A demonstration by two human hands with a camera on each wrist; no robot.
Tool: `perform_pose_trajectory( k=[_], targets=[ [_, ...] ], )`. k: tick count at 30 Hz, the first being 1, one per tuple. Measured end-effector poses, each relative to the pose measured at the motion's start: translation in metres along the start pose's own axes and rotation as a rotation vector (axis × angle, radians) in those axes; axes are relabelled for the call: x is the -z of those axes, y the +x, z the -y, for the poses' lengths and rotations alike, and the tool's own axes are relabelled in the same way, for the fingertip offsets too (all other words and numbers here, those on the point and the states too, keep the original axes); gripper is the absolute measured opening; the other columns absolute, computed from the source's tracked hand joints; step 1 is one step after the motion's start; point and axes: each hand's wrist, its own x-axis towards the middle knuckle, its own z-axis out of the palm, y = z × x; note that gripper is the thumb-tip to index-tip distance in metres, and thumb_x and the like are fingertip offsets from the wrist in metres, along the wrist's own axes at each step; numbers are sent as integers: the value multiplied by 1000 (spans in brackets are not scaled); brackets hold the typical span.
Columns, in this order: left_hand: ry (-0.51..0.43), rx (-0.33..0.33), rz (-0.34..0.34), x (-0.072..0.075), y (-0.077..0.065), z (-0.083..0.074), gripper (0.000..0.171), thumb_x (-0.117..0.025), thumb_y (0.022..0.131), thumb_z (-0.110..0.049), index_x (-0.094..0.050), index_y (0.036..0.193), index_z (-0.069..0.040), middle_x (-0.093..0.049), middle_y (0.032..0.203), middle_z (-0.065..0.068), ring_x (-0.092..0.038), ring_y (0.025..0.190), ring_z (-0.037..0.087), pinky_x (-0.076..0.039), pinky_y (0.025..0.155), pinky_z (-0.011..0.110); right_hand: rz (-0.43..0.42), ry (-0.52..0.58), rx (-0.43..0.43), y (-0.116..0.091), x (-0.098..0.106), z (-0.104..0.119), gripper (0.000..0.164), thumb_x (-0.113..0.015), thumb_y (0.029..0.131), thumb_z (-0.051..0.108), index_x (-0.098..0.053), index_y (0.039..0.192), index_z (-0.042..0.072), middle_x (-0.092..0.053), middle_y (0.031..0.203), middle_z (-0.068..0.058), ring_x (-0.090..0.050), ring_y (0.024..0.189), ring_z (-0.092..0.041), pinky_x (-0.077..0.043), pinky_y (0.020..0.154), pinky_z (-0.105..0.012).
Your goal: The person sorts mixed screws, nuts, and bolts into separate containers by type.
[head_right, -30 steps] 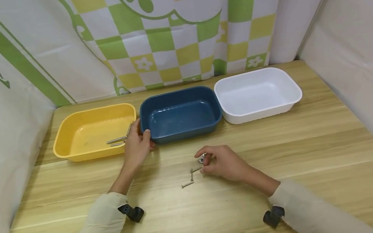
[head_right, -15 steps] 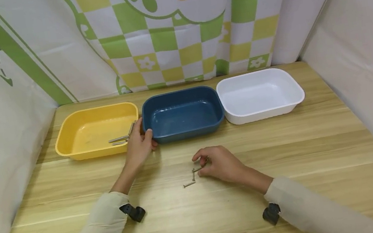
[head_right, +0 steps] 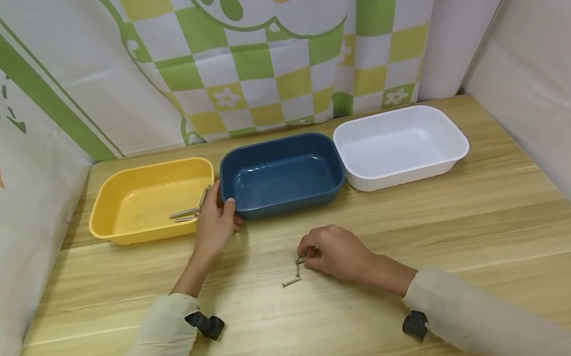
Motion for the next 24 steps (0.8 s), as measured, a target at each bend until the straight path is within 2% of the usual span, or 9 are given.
perform_pose_trajectory(
  k=[6, 11, 17, 24],
  targets=[
    [0, 0, -2, -1, 0, -1, 60, -47, 105, -21, -24, 159, -8, -66, 75, 7, -65, 64, 19, -48, 54, 35, 23, 20, 9, 0, 0, 1, 12, -80, 84, 6, -77, 94, 12, -66, 83, 10, -58, 74, -5, -50, 69, -27],
    [-1, -1, -3, -1, -1, -2, 60, -46, 105, -21, -24, 159, -8, -67, 79, 11, -65, 65, 20, -49, 54, 34, 20, -9, 27, 0, 1, 3, 12, -77, 85, 5, -78, 94, 12, -67, 84, 8, -58, 75, -5, -50, 69, -27],
    [20, 13, 2, -1, 0, -2, 61, -44, 105, -23, -21, 161, -14, -68, 79, 12, -65, 66, 21, -48, 54, 34, 12, -12, 28, 2, 3, 4, 12, -74, 85, 4, -78, 94, 12, -68, 87, 7, -60, 78, -7, -52, 72, -30],
    [36, 28, 11, -2, 1, -2, 59, -43, 106, -23, -23, 161, -17, -68, 76, 10, -65, 68, 20, -45, 56, 36, -56, 12, 31, 8, 14, 4, 10, -73, 86, 3, -77, 91, 10, -64, 78, 11, -59, 73, -7, -51, 69, -30]
  ],
)
